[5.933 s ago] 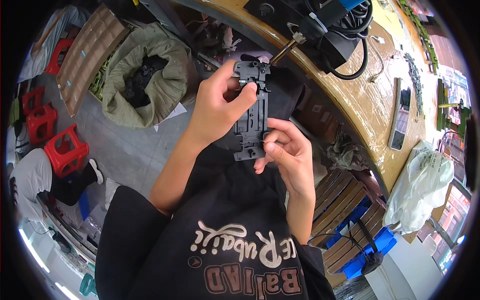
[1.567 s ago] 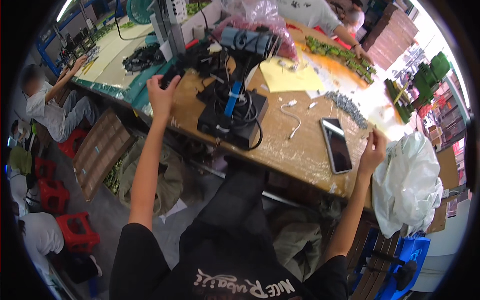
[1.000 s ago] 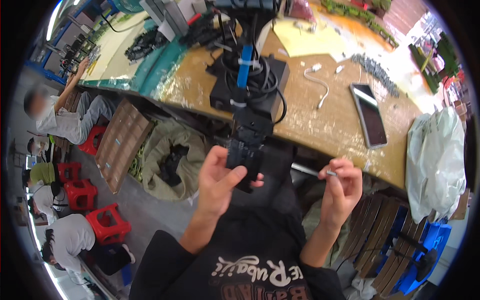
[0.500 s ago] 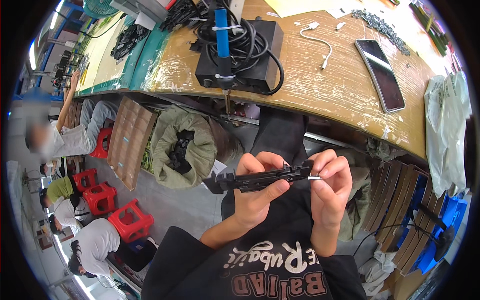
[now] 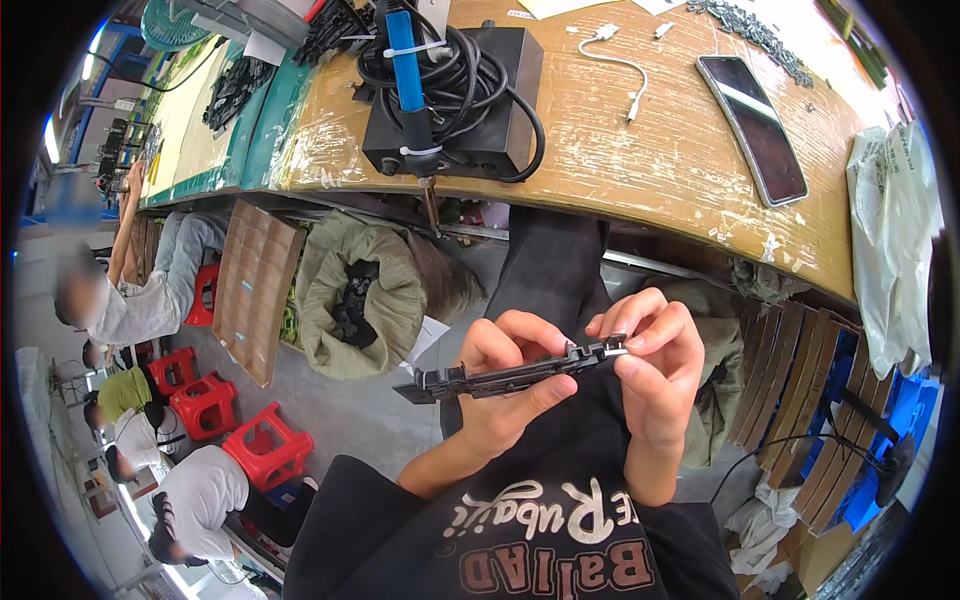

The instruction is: Assembling small black plastic components at a workbench in a manufacturing environment.

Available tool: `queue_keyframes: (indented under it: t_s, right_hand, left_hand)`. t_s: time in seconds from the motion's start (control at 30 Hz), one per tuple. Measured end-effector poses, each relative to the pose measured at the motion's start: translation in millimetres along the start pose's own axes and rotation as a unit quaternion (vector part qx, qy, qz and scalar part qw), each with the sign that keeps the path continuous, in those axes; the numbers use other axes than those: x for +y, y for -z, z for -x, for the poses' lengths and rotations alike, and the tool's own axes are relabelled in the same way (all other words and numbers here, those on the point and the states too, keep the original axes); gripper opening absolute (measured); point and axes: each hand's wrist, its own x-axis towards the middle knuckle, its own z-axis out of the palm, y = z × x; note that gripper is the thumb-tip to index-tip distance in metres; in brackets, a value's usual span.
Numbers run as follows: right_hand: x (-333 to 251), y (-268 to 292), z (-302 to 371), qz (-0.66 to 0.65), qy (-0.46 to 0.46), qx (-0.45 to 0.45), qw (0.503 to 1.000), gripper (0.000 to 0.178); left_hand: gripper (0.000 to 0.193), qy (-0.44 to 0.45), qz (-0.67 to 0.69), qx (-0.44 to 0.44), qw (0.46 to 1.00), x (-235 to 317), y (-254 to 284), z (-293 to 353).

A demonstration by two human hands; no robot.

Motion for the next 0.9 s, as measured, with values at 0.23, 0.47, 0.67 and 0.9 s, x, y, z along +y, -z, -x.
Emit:
queue_keyframes:
  t_s: [0.23,0.47,0.67,0.9]
  right_hand:
    - [1,0,1,0.054,0.023,-0.005,0.998,0.017]
    - [3,-1,1,0.077,0.039,-0.023,0.996,0.019]
    - [4,0,-2,0.083,0.099,-0.075,0.989,0.019]
    - [9,-3,-6,0.085,0.101,-0.128,0.983,0.016]
  left_hand:
    - [0.035,-0.019,-0.044,-0.03,0.998,3,9,-3]
    - [0.038,-0.012,-0.033,-0.121,0.992,6,20,-12]
    - [0.041,0.439,0.188,-0.124,0.87,8,39,-16]
    - [0.05,0.48,0.507,-0.187,0.691,-10,47,7]
